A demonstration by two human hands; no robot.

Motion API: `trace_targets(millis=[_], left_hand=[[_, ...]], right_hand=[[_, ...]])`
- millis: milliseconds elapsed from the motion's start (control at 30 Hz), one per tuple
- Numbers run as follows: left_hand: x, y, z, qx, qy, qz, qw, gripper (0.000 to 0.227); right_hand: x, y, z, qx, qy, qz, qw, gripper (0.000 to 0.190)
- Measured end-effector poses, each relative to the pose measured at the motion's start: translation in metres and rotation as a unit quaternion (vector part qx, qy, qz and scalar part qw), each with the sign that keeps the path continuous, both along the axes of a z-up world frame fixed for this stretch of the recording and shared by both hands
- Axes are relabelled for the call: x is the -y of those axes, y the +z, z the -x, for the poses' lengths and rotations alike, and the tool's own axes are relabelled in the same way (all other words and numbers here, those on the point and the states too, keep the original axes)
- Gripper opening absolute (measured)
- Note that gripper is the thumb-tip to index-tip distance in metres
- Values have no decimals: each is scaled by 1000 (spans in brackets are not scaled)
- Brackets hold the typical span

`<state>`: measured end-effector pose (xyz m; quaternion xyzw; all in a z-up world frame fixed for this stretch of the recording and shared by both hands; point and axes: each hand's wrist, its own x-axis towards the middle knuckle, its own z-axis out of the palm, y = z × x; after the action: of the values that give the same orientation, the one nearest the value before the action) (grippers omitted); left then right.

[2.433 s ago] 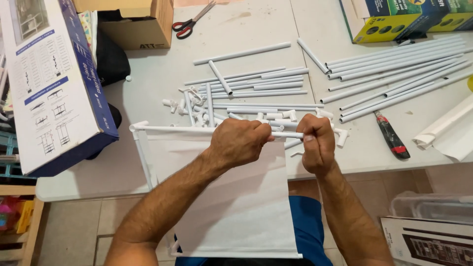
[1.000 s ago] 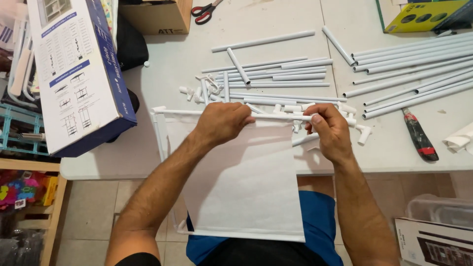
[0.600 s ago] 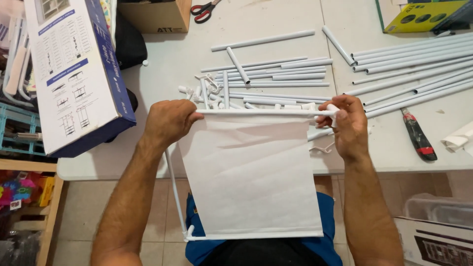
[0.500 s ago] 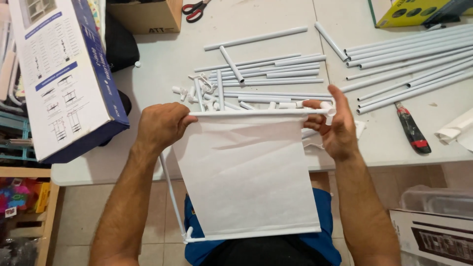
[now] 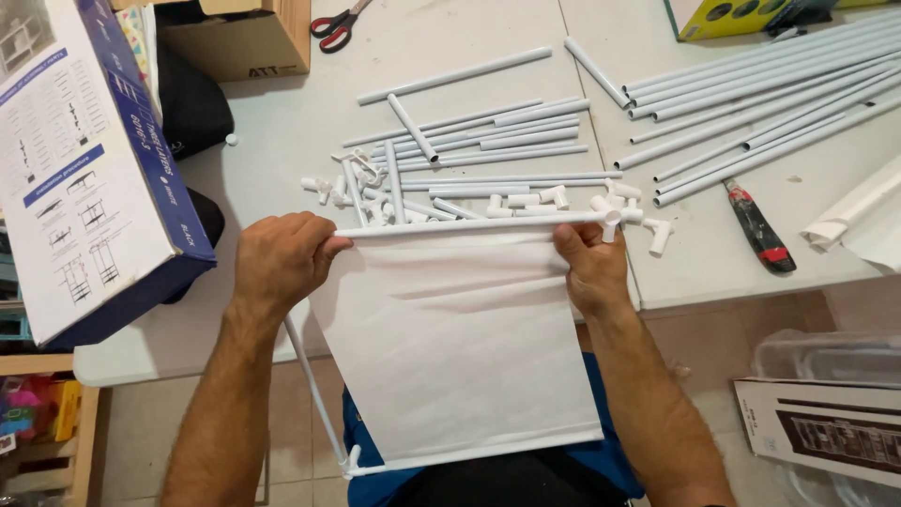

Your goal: Assembling a modular shoe rack by connecting plastic tubes and fabric shelves.

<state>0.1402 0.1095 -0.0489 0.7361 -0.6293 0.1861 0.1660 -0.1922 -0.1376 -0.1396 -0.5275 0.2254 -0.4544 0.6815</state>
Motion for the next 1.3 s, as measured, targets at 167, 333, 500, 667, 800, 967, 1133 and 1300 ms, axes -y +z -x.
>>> trace_targets(millis=[167,333,500,667,800,967,1133,1300], left_hand=[[-2,-6,-5,-14,3,-5,1000,48],[-7,-6,-21,-26,23,-12,999,50],[-6,-24,-40,33,137,-62,988,54],[18,-50,-57,51,130,-35,990,58],[40,-53,-72,-70,91,-29,993,73],[65,-67,-112,4,83,8,997,63],[86,-93,-155,53,75,35,995,64],[94,-107,-173,-60,107,25,992,91]], right_hand=[[-3,-2,5,-14,20,-3,1000,13],[-31,15,31,-94,121,-13,988,32],[-59,18,81,-305,287,-49,907,37],[-65,35,107,-341,264,-57,900,38],[-49,32,125,-375,226,-19,899,37],[-26,32,130,-438,50,15,898,24],[-19,41,128,-433,25,26,900,22],[-16,35,131,-424,5,19,905,19]])
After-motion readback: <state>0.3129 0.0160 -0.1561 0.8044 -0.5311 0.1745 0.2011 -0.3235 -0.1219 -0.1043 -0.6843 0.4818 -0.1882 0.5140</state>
